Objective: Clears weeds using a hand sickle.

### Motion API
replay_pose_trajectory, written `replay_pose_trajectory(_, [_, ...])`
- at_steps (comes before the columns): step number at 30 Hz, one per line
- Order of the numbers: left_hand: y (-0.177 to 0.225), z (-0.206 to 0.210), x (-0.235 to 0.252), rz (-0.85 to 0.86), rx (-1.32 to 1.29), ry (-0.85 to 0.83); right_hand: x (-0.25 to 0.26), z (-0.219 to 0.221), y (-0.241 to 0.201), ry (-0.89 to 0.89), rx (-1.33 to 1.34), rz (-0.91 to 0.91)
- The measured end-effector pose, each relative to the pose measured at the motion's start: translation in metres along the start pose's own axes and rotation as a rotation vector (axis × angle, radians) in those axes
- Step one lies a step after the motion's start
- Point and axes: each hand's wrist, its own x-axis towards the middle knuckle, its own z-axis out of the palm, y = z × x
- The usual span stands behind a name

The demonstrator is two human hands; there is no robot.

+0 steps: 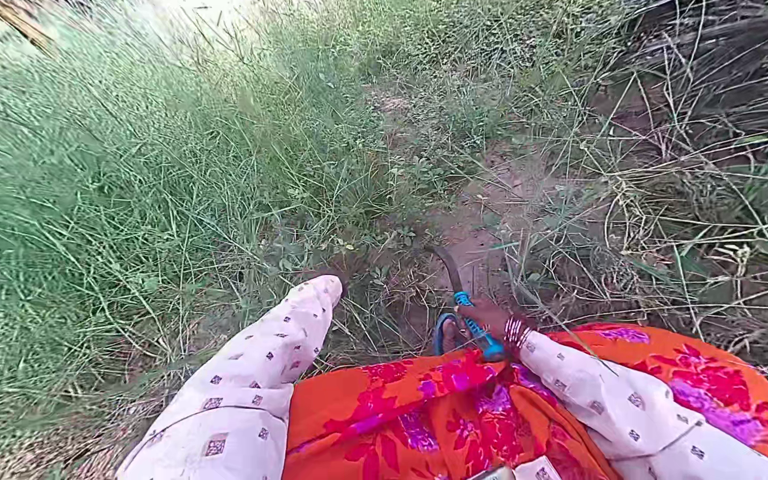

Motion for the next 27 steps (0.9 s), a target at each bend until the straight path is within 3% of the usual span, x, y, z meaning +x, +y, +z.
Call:
replay_pose_trajectory(2, [0.009,0.021,0.059,0.092,0.117,0.045,0.006,-0.001,0.004,-0.015,-0.005,0.010])
replay_pose_trajectory(4, [0.023,0.034,0.076,0.199,0.159,0.063,0.009,-0.002,0.004,-0.003,-0.009,0.012])
replay_pose_trajectory(10, [0.062,0.054,0.063,0.394,0.037,0.089,0.004,-0.015,-0.011,0.070,0.040,-0.010])
replay_pose_trajectory(15, [0.079,0.071,0.060,0.477,0.037,0.050,0.006,-0.029,-0.017,-0.020,-0.066,0.026])
replay_pose_trajectory(18, [0.082,0.081,0.064,0.469,-0.023,0.113,0.006,-0.025,-0.014,-0.092,-0.166,0.075])
replay_pose_trajectory(22, [0.092,0.069,0.064,0.510,-0.043,0.212,0.008,-0.015,-0.010,-0.117,-0.281,0.072])
replay_pose_trajectory(27, [0.124,0.055,0.074,0.583,0.012,0.186,0.008,-0.020,-0.014,0.033,-0.245,-0.036])
